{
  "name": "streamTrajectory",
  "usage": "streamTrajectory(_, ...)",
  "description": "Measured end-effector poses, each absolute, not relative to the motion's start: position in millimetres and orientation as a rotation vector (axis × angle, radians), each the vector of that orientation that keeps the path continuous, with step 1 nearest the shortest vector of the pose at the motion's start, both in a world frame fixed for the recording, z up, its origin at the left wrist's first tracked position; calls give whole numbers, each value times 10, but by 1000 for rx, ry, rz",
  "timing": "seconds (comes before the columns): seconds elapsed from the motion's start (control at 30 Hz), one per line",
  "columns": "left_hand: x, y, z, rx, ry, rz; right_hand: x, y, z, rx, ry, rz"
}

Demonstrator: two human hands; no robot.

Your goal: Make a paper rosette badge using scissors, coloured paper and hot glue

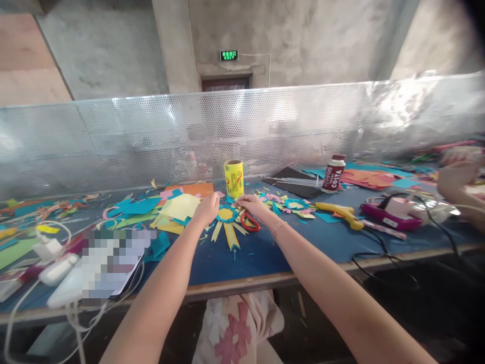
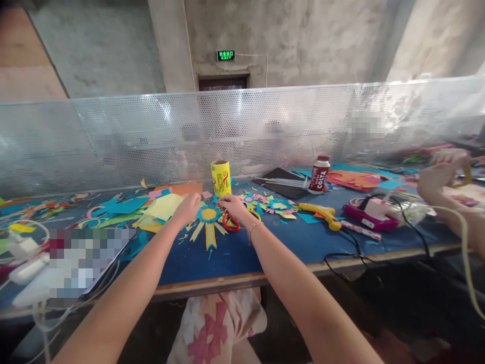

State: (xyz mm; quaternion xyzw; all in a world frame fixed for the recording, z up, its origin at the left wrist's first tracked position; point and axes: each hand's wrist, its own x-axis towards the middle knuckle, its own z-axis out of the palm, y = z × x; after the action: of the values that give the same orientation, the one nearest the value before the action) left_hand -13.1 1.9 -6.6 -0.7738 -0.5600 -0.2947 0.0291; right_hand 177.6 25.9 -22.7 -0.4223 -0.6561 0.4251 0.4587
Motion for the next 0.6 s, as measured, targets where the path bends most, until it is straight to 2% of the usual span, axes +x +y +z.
streamTrajectory(0.27, -393, 79, -26, -2069, -2041, -1069, 1967, 349, -175, -1266, -1515, 752)
streamTrajectory(0.6, -582, 126, -64, -2006, -2170, -968, 2080, 430, -223, -1512, -1632, 437)
